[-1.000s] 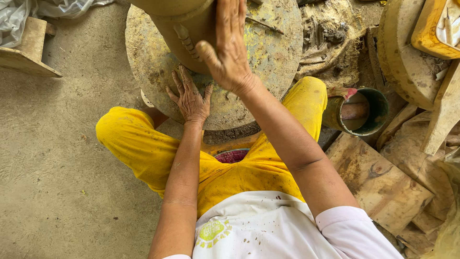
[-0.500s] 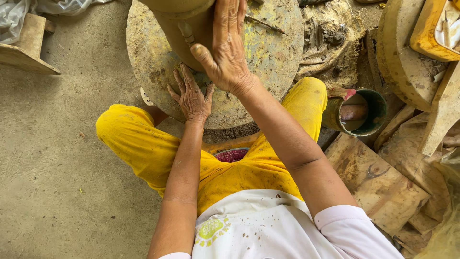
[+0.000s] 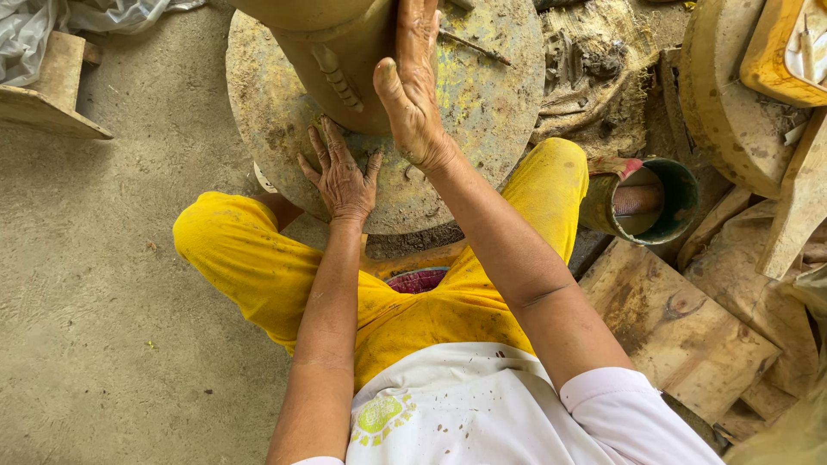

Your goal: The person shapes a tall clay cylinder on a spinning pottery wheel by hand, using their fingers and a sponge to smooth and refine the walls while adding water from a small container.

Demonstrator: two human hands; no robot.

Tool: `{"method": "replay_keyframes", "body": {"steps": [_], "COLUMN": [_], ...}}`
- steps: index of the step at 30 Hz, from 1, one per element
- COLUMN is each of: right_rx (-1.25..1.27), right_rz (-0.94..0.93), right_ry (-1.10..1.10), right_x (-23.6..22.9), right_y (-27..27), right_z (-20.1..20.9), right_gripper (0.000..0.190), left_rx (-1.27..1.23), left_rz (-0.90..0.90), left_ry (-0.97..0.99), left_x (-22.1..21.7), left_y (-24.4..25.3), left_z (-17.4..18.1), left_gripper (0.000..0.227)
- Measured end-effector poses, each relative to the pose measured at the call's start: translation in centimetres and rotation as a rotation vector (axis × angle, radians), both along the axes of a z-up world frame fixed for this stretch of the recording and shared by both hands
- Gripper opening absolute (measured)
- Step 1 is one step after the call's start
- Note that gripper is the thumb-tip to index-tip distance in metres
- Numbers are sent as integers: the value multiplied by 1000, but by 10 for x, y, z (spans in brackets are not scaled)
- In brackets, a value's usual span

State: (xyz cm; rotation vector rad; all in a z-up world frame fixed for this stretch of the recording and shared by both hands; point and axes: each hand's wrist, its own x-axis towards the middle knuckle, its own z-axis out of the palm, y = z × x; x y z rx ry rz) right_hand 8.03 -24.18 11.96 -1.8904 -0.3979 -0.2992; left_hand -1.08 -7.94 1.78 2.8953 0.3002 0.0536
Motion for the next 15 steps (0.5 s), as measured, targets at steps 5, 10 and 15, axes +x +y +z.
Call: {"method": "replay_keyframes", "body": {"steps": [5, 10, 15], "right_rx": [-18, -180, 365], "right_rz": [-11, 102, 749], "right_ry": [-102, -256, 276], "right_x": [-13, -39, -35], "right_y": [16, -10, -189], "right_z": [2, 48, 87], "right_gripper": [88, 86, 60], "left_rx": [5, 130, -58], "left_rz": [-6, -43, -45], "left_ry": [77, 131, -165], "left_x": [4, -1, -1], "left_y": [1, 5, 10], "left_z": [11, 7, -13], "left_gripper": [108, 103, 96]}}
